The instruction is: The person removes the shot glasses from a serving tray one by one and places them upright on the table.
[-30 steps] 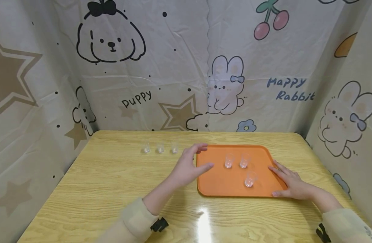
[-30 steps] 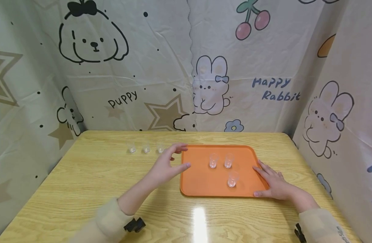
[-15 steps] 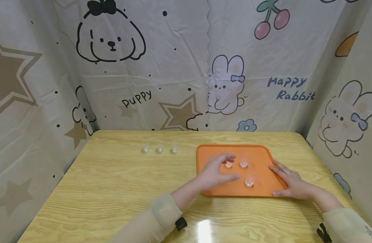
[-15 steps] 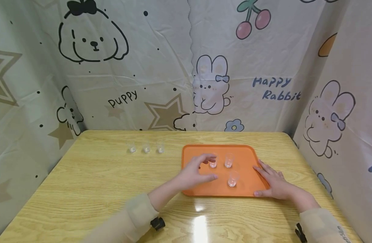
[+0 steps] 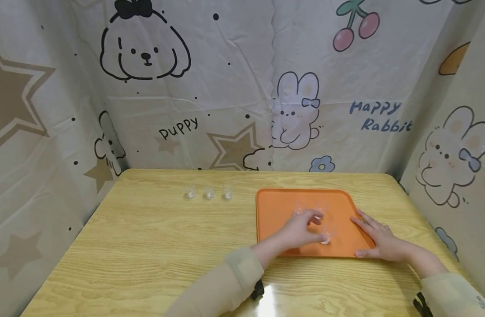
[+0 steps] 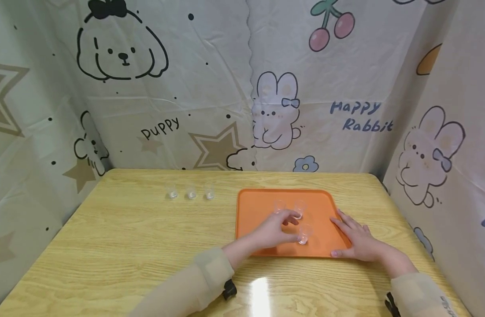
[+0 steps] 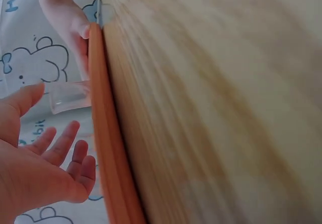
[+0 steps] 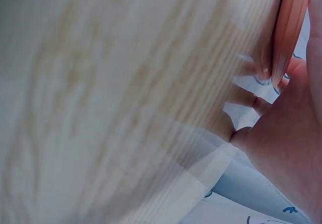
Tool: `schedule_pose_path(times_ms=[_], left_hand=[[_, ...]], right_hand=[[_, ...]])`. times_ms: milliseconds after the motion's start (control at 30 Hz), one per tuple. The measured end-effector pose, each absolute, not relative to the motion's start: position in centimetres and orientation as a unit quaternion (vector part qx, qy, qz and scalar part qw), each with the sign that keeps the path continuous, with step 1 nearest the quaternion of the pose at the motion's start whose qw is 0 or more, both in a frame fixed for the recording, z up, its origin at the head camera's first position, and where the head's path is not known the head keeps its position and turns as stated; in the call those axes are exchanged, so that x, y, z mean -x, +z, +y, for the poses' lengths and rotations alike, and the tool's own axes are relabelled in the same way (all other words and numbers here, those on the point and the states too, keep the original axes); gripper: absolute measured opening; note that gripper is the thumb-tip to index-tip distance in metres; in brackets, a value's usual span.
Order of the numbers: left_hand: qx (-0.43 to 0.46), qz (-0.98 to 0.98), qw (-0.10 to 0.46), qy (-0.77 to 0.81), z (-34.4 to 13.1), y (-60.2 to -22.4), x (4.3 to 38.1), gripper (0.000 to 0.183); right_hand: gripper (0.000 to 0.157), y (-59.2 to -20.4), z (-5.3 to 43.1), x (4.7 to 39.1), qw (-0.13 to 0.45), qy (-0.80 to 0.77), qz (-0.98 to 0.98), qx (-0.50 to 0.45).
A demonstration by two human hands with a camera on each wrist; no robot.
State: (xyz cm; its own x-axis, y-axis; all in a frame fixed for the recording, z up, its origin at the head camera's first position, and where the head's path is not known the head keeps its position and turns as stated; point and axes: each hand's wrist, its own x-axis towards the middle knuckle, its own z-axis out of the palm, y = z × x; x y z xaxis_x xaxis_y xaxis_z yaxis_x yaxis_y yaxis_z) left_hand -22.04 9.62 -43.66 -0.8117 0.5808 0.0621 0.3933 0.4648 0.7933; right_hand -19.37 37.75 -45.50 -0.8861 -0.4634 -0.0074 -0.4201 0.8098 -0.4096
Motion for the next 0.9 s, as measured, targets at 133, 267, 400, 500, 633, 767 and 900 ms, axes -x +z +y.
schedule_pose_path(times_ms=[133, 267, 400, 500, 633, 767, 900], left_hand=[[-0.272, 0.850, 0.130, 0.432, 10.5, -43.9, 22.4, 0.051], [-0.278, 0.852, 0.134, 0.423, 11.2, -43.9, 22.6, 0.041], [-0.282, 0.856, 0.127, 0.415, 11.6, -43.9, 22.4, 0.032], [-0.280, 0.858, 0.122, 0.413, 11.7, -43.9, 22.3, 0.029], [-0.274, 0.849, 0.136, 0.431, 11.5, -43.8, 22.2, 0.028], [-0.264, 0.834, 0.168, 0.455, 11.0, -43.4, 22.3, 0.028], [-0.278, 0.823, 0.175, 0.464, 10.1, -42.7, 22.6, 0.028]], right_hand=[[0.086, -45.3, 37.7, 19.4, 0.056, -0.199, 0.951, 0.229], [0.086, -45.3, 37.7, 19.4, 0.056, -0.198, 0.952, 0.227], [0.087, -45.5, 37.7, 19.4, 0.060, -0.199, 0.952, 0.225], [0.087, -45.6, 37.7, 19.4, 0.063, -0.199, 0.953, 0.222], [0.086, -45.6, 37.7, 19.4, 0.061, -0.195, 0.953, 0.223], [0.086, -45.5, 37.7, 19.4, 0.055, -0.197, 0.951, 0.230], [0.086, -45.4, 37.6, 19.3, 0.056, -0.200, 0.950, 0.231]])
